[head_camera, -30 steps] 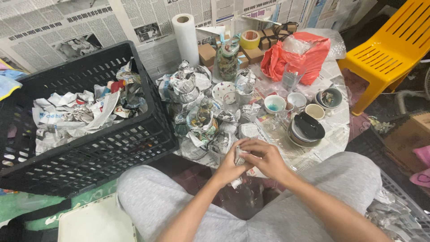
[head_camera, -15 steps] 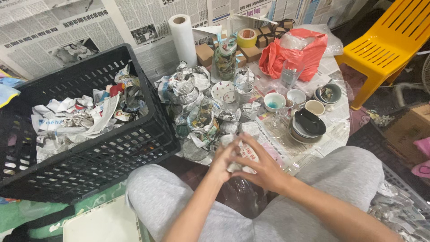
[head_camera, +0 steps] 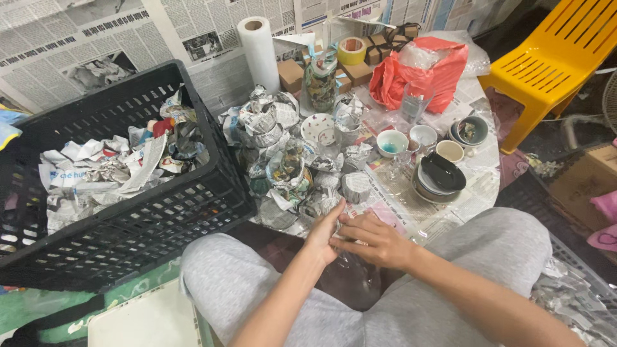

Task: The person sits on the floor and wraps small ceramic items, including cups and bowls, with newspaper. They fold the newspaper around each item and place the wrapped pieces on a nearby table.

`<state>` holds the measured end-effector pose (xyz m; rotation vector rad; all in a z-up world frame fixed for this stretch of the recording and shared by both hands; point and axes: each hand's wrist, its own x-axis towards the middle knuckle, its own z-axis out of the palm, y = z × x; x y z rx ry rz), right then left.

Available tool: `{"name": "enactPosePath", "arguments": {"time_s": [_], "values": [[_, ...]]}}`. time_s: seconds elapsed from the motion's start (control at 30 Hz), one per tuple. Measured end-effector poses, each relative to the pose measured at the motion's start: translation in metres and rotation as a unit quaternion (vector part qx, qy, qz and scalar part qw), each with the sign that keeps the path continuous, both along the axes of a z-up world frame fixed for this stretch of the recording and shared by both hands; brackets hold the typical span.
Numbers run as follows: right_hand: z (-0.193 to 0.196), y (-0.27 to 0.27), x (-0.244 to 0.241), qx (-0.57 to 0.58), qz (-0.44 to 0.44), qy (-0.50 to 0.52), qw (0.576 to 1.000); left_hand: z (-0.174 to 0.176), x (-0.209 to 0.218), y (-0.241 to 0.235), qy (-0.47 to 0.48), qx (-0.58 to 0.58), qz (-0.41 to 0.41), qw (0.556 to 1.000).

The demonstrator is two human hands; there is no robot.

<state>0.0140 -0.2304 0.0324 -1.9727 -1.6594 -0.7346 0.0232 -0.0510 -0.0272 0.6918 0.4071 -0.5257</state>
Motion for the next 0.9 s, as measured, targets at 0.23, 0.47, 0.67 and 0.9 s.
{"name": "enactPosePath", "arguments": {"time_s": [0.23,0.47,0.67,0.9], "values": [[0.029,-0.009,0.013,-0.076,0.069,-0.084,0.991,0.020,-0.010,-0.002,0.049,-0.032,-0.050,0.997],[0.061,-0.025,0.047,0.010,0.080,-0.018,0.997,0.038,0.037,-0.018,-0.015,-0.075,-0.059,0.995],[0.064,-0.034,0.088,0.047,0.020,-0.006,0.999,0.040,0.093,-0.034,-0.012,-0.110,-0.041,0.993],[0.057,-0.026,0.096,0.083,-0.051,0.196,0.976,0.050,0.110,-0.022,-0.088,0.208,0.056,0.973]]}}
